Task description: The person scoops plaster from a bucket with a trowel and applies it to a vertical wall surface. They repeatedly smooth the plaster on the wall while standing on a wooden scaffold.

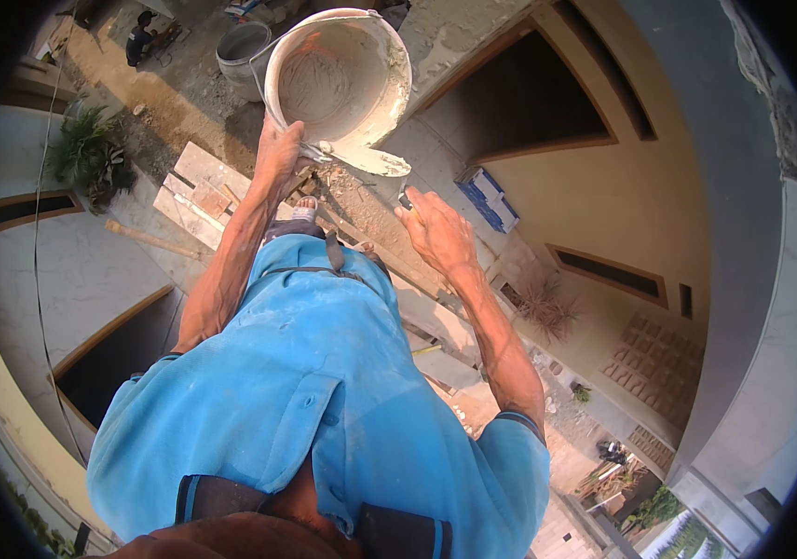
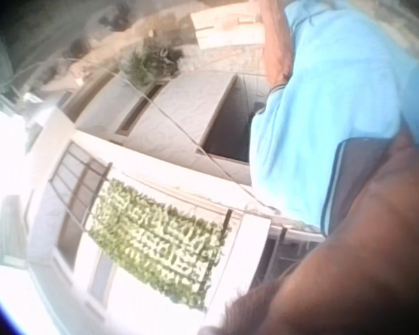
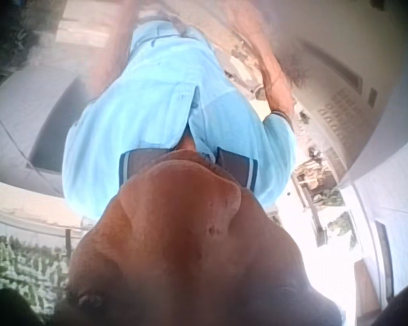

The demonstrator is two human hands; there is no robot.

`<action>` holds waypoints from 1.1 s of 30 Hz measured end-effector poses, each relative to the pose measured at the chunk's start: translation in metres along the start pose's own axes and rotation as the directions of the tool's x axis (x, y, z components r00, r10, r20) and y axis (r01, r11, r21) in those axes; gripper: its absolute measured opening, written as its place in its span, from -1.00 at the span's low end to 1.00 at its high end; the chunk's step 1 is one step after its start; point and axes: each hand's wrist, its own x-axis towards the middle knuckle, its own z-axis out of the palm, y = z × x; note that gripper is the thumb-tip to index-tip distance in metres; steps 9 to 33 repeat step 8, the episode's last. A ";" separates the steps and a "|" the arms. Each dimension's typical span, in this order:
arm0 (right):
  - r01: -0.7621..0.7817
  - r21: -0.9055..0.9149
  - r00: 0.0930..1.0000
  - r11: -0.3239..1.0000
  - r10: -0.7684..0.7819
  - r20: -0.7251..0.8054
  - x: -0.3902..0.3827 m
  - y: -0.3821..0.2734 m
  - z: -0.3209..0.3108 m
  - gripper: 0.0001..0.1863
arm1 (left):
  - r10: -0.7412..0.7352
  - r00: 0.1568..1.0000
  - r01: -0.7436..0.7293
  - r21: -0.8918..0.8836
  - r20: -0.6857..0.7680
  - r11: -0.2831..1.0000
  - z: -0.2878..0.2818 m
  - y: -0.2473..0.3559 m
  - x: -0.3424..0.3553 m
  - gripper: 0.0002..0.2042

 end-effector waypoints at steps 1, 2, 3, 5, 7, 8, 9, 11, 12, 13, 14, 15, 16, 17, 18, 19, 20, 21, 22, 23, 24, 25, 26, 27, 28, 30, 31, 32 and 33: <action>-0.012 -0.025 1.000 1.000 0.012 0.008 0.005 0.002 -0.003 -0.65 | 0.096 0.995 -0.095 0.059 -0.015 0.994 0.001 -0.015 0.005 -0.23; -0.018 -0.103 0.999 0.995 0.015 -0.030 0.008 0.005 -0.006 -0.65 | 0.239 0.971 -0.234 0.116 -0.028 0.965 0.002 -0.023 0.010 -0.04; -0.027 -0.178 0.998 0.984 0.015 -0.067 0.011 0.009 -0.009 -0.64 | 0.235 0.972 -0.230 0.130 -0.028 0.964 0.001 -0.031 0.013 -0.03; -0.073 -0.284 0.988 0.956 0.030 -0.154 0.022 0.023 -0.014 -0.63 | 0.223 0.975 -0.218 0.164 -0.013 0.962 0.007 -0.031 0.006 -0.02; -0.126 -0.353 0.969 0.927 0.038 -0.246 0.043 0.048 -0.015 -0.62 | 0.146 0.989 -0.149 0.221 0.028 0.964 0.011 -0.035 0.000 -0.01; -0.135 -0.391 0.970 0.910 0.040 -0.241 0.048 0.056 -0.018 -0.62 | 0.147 0.989 -0.151 0.216 0.035 0.965 0.015 -0.037 0.001 -0.01; -0.135 -0.391 0.970 0.910 0.040 -0.241 0.048 0.056 -0.018 -0.62 | 0.147 0.989 -0.151 0.216 0.035 0.965 0.015 -0.037 0.001 -0.01; -0.135 -0.391 0.970 0.910 0.040 -0.241 0.048 0.056 -0.018 -0.62 | 0.147 0.989 -0.151 0.216 0.035 0.965 0.015 -0.037 0.001 -0.01; -0.135 -0.391 0.970 0.910 0.040 -0.241 0.048 0.056 -0.018 -0.62 | 0.147 0.989 -0.151 0.216 0.035 0.965 0.015 -0.037 0.001 -0.01; -0.135 -0.391 0.970 0.910 0.040 -0.241 0.048 0.056 -0.018 -0.62 | 0.147 0.989 -0.151 0.216 0.035 0.965 0.015 -0.037 0.001 -0.01; -0.135 -0.391 0.970 0.910 0.040 -0.241 0.048 0.056 -0.018 -0.62 | 0.147 0.989 -0.151 0.216 0.035 0.965 0.015 -0.037 0.001 -0.01; -0.135 -0.391 0.970 0.910 0.040 -0.241 0.048 0.056 -0.018 -0.62 | 0.147 0.989 -0.151 0.216 0.035 0.965 0.015 -0.037 0.001 -0.01; -0.135 -0.391 0.970 0.910 0.040 -0.241 0.048 0.056 -0.018 -0.62 | 0.147 0.989 -0.151 0.216 0.035 0.965 0.015 -0.037 0.001 -0.01; -0.135 -0.391 0.970 0.910 0.040 -0.241 0.048 0.056 -0.018 -0.62 | 0.147 0.989 -0.151 0.216 0.035 0.965 0.015 -0.037 0.001 -0.01; -0.135 -0.391 0.970 0.910 0.040 -0.241 0.048 0.056 -0.018 -0.62 | 0.147 0.989 -0.151 0.216 0.035 0.965 0.015 -0.037 0.001 -0.01; -0.135 -0.391 0.970 0.910 0.040 -0.241 0.048 0.056 -0.018 -0.62 | 0.147 0.989 -0.151 0.216 0.035 0.965 0.015 -0.037 0.001 -0.01; -0.135 -0.391 0.970 0.910 0.040 -0.241 0.048 0.056 -0.018 -0.62 | 0.147 0.989 -0.151 0.216 0.035 0.965 0.015 -0.037 0.001 -0.01; -0.135 -0.391 0.970 0.910 0.040 -0.241 0.048 0.056 -0.018 -0.62 | 0.147 0.989 -0.151 0.216 0.035 0.965 0.015 -0.037 0.001 -0.01; -0.135 -0.391 0.970 0.910 0.040 -0.241 0.048 0.056 -0.018 -0.62 | 0.147 0.989 -0.151 0.216 0.035 0.965 0.015 -0.037 0.001 -0.01; -0.135 -0.391 0.970 0.910 0.040 -0.241 0.048 0.056 -0.018 -0.62 | 0.147 0.989 -0.151 0.216 0.035 0.965 0.015 -0.037 0.001 -0.01; -0.135 -0.391 0.970 0.910 0.040 -0.241 0.048 0.056 -0.018 -0.62 | 0.147 0.989 -0.151 0.216 0.035 0.965 0.015 -0.037 0.001 -0.01; -0.135 -0.391 0.970 0.910 0.040 -0.241 0.048 0.056 -0.018 -0.62 | 0.147 0.989 -0.151 0.216 0.035 0.965 0.015 -0.037 0.001 -0.01; -0.135 -0.391 0.970 0.910 0.040 -0.241 0.048 0.056 -0.018 -0.62 | 0.147 0.989 -0.151 0.216 0.035 0.965 0.015 -0.037 0.001 -0.01; -0.135 -0.391 0.970 0.910 0.040 -0.241 0.048 0.056 -0.018 -0.62 | 0.147 0.989 -0.151 0.216 0.035 0.965 0.015 -0.037 0.001 -0.01; -0.135 -0.391 0.970 0.910 0.040 -0.241 0.048 0.056 -0.018 -0.62 | 0.147 0.989 -0.151 0.216 0.035 0.965 0.015 -0.037 0.001 -0.01; -0.135 -0.391 0.970 0.910 0.040 -0.241 0.048 0.056 -0.018 -0.62 | 0.147 0.989 -0.151 0.216 0.035 0.965 0.015 -0.037 0.001 -0.01; -0.135 -0.391 0.970 0.910 0.040 -0.241 0.048 0.056 -0.018 -0.62 | 0.147 0.989 -0.151 0.216 0.035 0.965 0.015 -0.037 0.001 -0.01; -0.135 -0.391 0.970 0.910 0.040 -0.241 0.048 0.056 -0.018 -0.62 | 0.147 0.989 -0.151 0.216 0.035 0.965 0.015 -0.037 0.001 -0.01; -0.135 -0.391 0.970 0.910 0.040 -0.241 0.048 0.056 -0.018 -0.62 | 0.147 0.989 -0.151 0.216 0.035 0.965 0.015 -0.037 0.001 -0.01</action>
